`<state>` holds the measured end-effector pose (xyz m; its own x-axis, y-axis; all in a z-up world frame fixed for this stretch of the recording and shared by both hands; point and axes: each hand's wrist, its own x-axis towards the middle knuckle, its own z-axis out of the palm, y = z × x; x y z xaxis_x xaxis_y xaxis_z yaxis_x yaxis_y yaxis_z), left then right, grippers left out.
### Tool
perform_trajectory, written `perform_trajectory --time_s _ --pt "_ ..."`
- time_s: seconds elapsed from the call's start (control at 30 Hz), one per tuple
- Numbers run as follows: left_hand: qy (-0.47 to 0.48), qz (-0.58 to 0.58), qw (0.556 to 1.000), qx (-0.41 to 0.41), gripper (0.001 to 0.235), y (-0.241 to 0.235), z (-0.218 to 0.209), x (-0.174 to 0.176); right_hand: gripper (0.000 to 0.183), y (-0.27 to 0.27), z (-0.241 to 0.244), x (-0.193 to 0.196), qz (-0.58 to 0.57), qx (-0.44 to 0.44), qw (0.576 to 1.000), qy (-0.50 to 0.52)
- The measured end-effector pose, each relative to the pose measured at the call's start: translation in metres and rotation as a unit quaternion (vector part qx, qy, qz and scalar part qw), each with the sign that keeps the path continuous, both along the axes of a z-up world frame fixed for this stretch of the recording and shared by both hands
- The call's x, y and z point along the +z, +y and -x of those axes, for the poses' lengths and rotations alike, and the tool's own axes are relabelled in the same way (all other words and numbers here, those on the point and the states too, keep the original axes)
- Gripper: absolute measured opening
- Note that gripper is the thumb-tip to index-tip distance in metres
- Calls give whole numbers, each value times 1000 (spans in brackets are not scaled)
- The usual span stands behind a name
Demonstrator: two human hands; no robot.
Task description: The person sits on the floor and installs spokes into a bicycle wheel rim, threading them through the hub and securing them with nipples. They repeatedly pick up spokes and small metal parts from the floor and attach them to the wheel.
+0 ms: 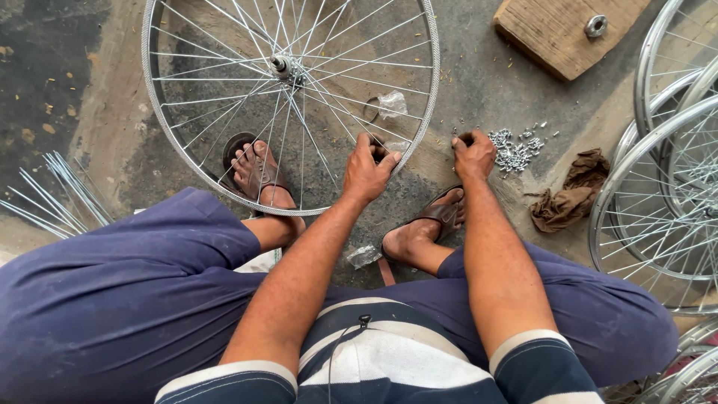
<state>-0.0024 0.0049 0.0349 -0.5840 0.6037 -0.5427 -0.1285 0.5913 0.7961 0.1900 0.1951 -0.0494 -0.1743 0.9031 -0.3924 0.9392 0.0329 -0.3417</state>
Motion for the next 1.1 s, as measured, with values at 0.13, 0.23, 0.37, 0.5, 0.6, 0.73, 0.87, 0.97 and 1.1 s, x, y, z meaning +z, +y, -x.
perform_trajectory --time_s 0.13,0.23,0.37,0.5,0.6,0.73,0.87,0.97,1.1 --pt "10 -25 1000 6 42 1 8 9 14 3 -9 1 25 -61 996 66" --pt "116 66 987 -93 41 2 22 24 11 5 -11 4 61 -84 994 41" --pt "276 31 939 -204 30 9 39 46 10 5 -8 9 42 -78 993 80" --pt "356 -8 850 -388 13 21 49 58 10 4 -3 15 31 -63 991 115" --pt "299 44 849 -434 24 23 48 59 11 3 -4 20 22 -44 990 134" --pt "261 45 864 -429 30 20 50 57 12 1 -2 20 68 -77 974 202" --pt "239 43 872 -425 20 17 51 55 14 -1 -5 12 90 -102 972 194" --pt "232 55 860 -452 22 16 52 52 18 0 -9 7 71 -83 985 132" --pt "252 40 862 -439 23 16 54 49 20 0 -12 2 16 -69 994 85"
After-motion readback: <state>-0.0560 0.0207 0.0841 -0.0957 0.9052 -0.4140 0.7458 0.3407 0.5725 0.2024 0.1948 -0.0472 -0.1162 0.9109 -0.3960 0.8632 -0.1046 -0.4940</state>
